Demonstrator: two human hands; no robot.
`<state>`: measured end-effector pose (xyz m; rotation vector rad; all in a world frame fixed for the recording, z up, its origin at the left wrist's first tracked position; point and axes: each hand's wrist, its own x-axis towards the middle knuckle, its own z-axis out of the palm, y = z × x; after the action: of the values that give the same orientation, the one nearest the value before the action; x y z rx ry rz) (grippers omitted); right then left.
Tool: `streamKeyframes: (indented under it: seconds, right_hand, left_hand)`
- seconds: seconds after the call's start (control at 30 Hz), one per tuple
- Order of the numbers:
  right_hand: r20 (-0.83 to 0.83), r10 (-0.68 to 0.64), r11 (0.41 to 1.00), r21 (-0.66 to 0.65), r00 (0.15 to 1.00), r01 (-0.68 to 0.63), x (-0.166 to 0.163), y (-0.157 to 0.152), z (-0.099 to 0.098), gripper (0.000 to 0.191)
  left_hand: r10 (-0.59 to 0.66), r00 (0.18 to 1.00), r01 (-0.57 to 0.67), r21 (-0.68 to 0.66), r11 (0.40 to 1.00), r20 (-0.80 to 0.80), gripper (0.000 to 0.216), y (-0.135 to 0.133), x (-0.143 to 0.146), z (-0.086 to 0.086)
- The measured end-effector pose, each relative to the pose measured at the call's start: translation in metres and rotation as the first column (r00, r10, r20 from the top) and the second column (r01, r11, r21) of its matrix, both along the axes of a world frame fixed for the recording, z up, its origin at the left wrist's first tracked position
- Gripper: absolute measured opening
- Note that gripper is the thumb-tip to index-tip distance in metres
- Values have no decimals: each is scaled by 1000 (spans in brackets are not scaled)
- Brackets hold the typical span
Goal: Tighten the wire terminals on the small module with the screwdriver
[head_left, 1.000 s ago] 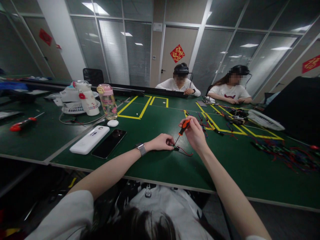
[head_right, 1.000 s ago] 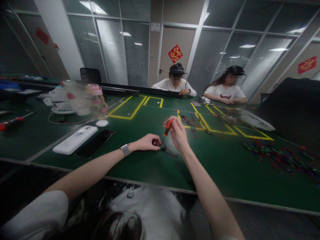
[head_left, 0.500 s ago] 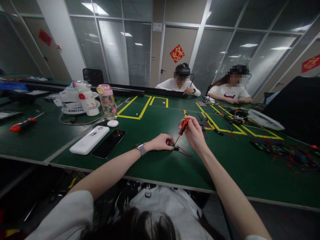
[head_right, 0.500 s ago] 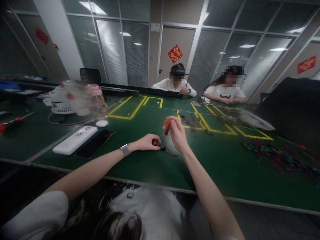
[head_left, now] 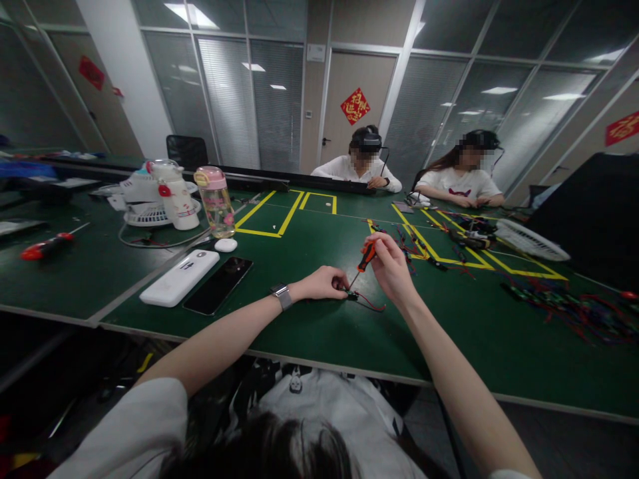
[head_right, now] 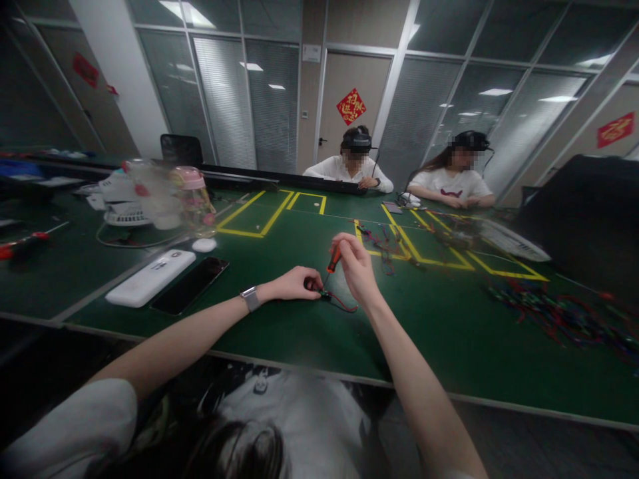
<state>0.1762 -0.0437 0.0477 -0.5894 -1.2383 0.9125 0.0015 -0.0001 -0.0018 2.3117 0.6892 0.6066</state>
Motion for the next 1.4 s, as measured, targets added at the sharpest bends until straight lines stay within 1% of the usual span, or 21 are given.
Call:
streamKeyframes:
  seconds: [0.1, 0.23, 0.4, 0.47, 0.6, 0.7, 0.77, 0.93, 1.1, 1.23, 1.4]
  right_hand:
    - [1, 16, 1000, 8, 1000, -16, 0, -1, 1, 21]
    - [-27, 79, 997, 20, 997, -78, -2, -1, 2, 19]
    - [-49, 38, 999, 35, 998, -37, -4, 1, -1, 21]
    - [-38, 43, 999, 30, 998, -42, -4, 2, -2, 21]
    - [-25, 100, 995, 9, 995, -100, -2, 1, -1, 23]
    - [-59, 154, 988, -16, 986, -155, -4, -2, 1, 22]
    - [-85, 163, 986, -29, 983, -166, -5, -2, 1, 20]
    - [-108, 92, 996, -1, 990, -93, -5, 0, 0, 22]
    - [-44, 19, 1000, 12, 999, -18, -2, 2, -1, 20]
    - [-18, 36, 999, 16, 999, -36, -2, 0, -1, 28]
    - [-53, 62, 998, 25, 997, -60, -6, -1, -1, 19]
  left_hand:
    - [-9, 1000, 9, -6, 1000, 13, 19, 1, 0, -1]
    - [-14, 1000, 14, 7, 1000, 11, 18, 2, 0, -2]
    - [0, 1000, 0, 18, 1000, -19, 19, 1, 0, 0]
    - [2, 1000, -2, 15, 1000, -22, 19, 1, 0, 0]
    - [-11, 1000, 11, 7, 1000, -2, 19, 2, 0, -2]
    - [-14, 1000, 14, -2, 1000, 11, 19, 3, 0, -3]
    - [-17, 1000, 17, -3, 1000, 16, 19, 3, 0, -2]
    - [-20, 1000, 20, 3, 1000, 2, 18, 2, 0, -1]
    - [-24, 1000, 24, 8, 1000, 9, 19, 3, -1, -2]
    - [-25, 999, 25, -5, 1000, 22, 19, 3, -1, -3]
    - [-20, 1000, 20, 7, 1000, 10, 19, 2, 0, -2]
